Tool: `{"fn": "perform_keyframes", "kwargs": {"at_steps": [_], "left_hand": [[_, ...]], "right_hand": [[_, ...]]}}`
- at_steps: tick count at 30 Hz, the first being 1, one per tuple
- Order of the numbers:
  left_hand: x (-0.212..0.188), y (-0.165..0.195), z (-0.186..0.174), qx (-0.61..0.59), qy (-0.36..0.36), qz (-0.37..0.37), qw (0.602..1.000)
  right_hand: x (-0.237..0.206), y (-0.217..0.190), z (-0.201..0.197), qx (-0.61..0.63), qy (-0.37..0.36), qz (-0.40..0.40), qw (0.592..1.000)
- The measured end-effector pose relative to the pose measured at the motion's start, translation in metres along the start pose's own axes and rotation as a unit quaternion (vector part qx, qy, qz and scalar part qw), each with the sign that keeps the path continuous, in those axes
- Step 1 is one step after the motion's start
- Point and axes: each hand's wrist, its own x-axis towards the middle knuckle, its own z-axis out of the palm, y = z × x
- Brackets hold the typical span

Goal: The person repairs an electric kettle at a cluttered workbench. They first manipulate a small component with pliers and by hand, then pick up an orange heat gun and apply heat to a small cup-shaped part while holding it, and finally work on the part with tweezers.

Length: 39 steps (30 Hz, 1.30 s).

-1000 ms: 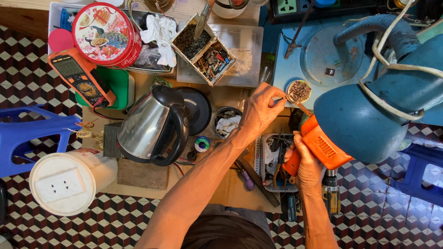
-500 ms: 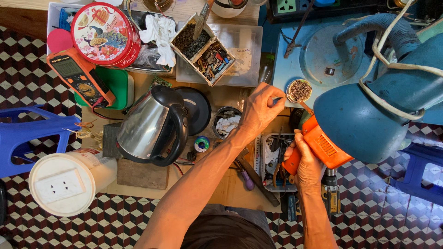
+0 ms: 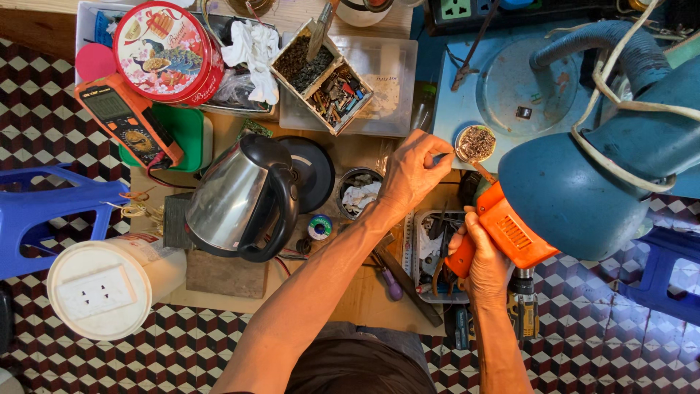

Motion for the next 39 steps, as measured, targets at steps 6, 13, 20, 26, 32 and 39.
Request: {"fn": "perform_keyframes", "kwargs": {"at_steps": [6,13,20,26,32,39], "left_hand": [[0.001,0.001,0.0,0.009,0.001,0.004,1.0],[0.002,0.001,0.0,-0.002,-0.001,-0.006,1.0],[0.002,-0.003,0.005,0.0,-0.009,-0.009,1.0],[0.001,-0.006,0.006,0.01,-0.003,0.0,1.0],[0.002,-0.004,0.005,0.015,-0.004,0.0,1.0],[0.002,0.01,0.002,0.059,-0.014,-0.015,0.998]], "right_hand": [[0.003,-0.002,0.001,0.016,-0.003,-0.017,1.0],[-0.001,-0.005,-0.001,0.041,0.0,-0.006,0.999],[-0.002,-0.003,-0.002,0.009,0.001,-0.008,1.0],[0.002,0.001,-0.004,0.01,0.0,-0.017,1.0],[0.002,0.003,-0.003,0.022,-0.003,-0.019,1.0],[0.0,0.0,-0.001,0.018,0.0,-0.015,1.0]]}}
